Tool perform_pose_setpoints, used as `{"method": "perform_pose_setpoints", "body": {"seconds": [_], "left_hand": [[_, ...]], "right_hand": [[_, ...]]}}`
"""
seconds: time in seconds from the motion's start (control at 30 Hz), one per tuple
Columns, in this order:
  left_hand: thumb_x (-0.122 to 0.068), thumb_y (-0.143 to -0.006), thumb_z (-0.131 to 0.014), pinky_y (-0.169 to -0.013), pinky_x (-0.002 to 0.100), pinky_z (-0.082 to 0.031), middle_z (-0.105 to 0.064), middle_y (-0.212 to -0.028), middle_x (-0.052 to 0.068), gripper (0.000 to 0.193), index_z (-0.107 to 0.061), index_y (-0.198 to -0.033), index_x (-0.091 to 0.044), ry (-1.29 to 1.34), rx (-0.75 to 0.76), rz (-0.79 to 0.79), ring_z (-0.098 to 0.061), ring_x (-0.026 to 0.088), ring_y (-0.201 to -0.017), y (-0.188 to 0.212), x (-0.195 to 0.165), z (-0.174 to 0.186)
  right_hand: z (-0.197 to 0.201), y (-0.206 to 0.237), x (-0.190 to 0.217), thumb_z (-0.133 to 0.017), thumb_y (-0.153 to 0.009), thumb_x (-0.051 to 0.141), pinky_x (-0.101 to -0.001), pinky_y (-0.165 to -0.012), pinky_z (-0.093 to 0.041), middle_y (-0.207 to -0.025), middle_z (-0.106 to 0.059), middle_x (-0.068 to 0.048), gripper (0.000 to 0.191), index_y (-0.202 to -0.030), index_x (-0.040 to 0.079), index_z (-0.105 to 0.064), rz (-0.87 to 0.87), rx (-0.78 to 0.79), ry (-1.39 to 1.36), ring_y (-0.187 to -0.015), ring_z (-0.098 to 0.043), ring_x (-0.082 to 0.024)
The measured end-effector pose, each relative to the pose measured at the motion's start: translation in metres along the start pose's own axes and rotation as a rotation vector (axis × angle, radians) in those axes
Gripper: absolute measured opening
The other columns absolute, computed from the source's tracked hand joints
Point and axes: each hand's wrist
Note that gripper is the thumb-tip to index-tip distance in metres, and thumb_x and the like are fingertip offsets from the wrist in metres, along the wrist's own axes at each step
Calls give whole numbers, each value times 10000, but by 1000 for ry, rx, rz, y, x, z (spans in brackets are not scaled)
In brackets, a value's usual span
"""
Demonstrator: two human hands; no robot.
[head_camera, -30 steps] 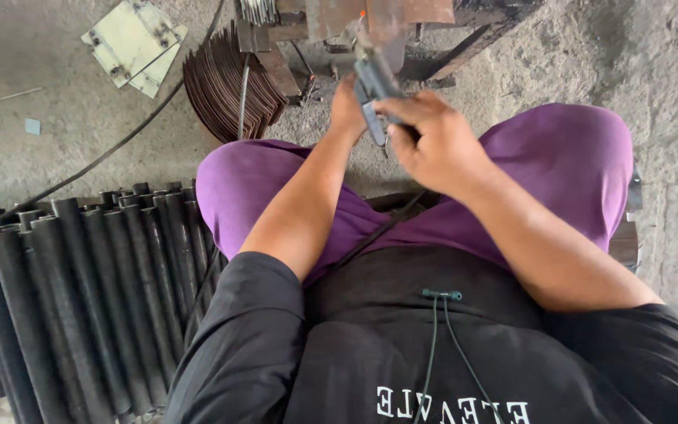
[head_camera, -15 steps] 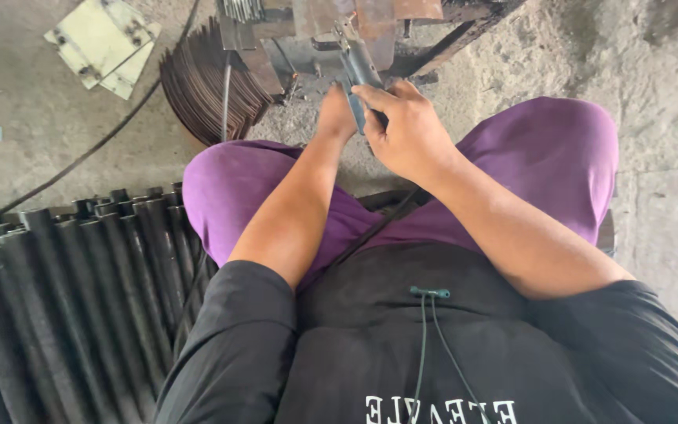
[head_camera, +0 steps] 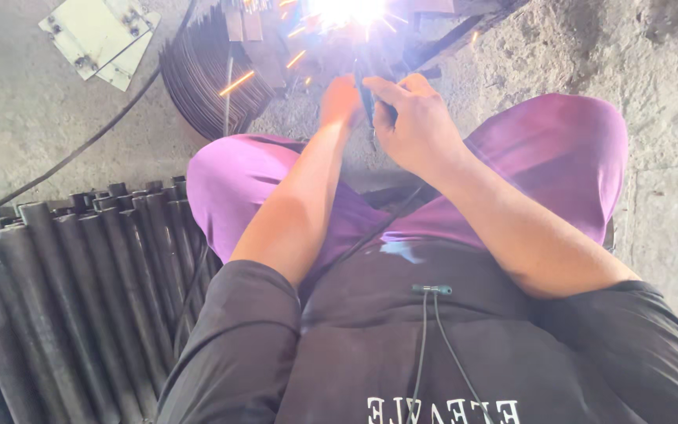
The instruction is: The person welds a small metal plate to a larger metal structure using a stick welder, applying the arc to join the pieces while holding the electrode holder by hand and steadying the plate.
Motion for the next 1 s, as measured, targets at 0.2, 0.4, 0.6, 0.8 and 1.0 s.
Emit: {"method": "perform_pose_setpoints", "body": {"seconds": [0.2, 0.4, 0.6, 0.8, 1.0], "left_hand": [[-256, -893, -543, -870, 496, -520, -686, -1150, 212, 388, -644, -1247, -131, -8, -107, -59, -660, 407, -1057, -19, 7, -7], [-283, -839, -623, -828, 416, -585, -790, -1048, 95, 300, -762, -1074, -160, 187, 61, 221, -771, 268, -998, -9, -5, 5], [-378, -811, -704, -704, 422, -573, -788, -887, 114, 311, -781, -947, -109, 398, 40, 210, -775, 280, -854, -2, 0, 4], [-357, -813, -739, -743, 409, -542, -751, -907, 146, 311, -756, -969, -89, 89, -45, -100, -734, 317, -900, -23, 17, -9], [-313, -762, -719, -724, 403, -560, -765, -886, 153, 291, -750, -922, -71, 287, -88, 46, -751, 303, -853, 0, 7, -4]], "right_hand": [[2, 3, 1, -644, -989, 90, -454, -813, -560, -940, -654, -188, 300, -1278, 140, -707, -9, 47, 11, -937, -672, -383], [2, 2, 2, -633, -974, 97, -439, -791, -562, -992, -634, -219, 359, -1328, 122, -688, -35, 32, -27, -898, -670, -365], [2, -2, -2, -650, -973, 95, -437, -866, -568, -1019, -671, -197, 335, -1300, 120, -721, -61, 52, -55, -949, -693, -351], [0, 0, -3, -660, -951, 114, -450, -855, -565, -1022, -675, -221, 347, -1292, 93, -717, -21, 7, -28, -929, -675, -377], [2, -2, -1, -632, -959, 105, -444, -857, -559, -968, -682, -196, 346, -1293, 123, -718, -65, 26, -54, -916, -681, -360]]}}
Point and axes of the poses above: each hand's wrist, its own y-axis away from the middle knuckle, its own z-axis out of the back of the hand, x = y × z
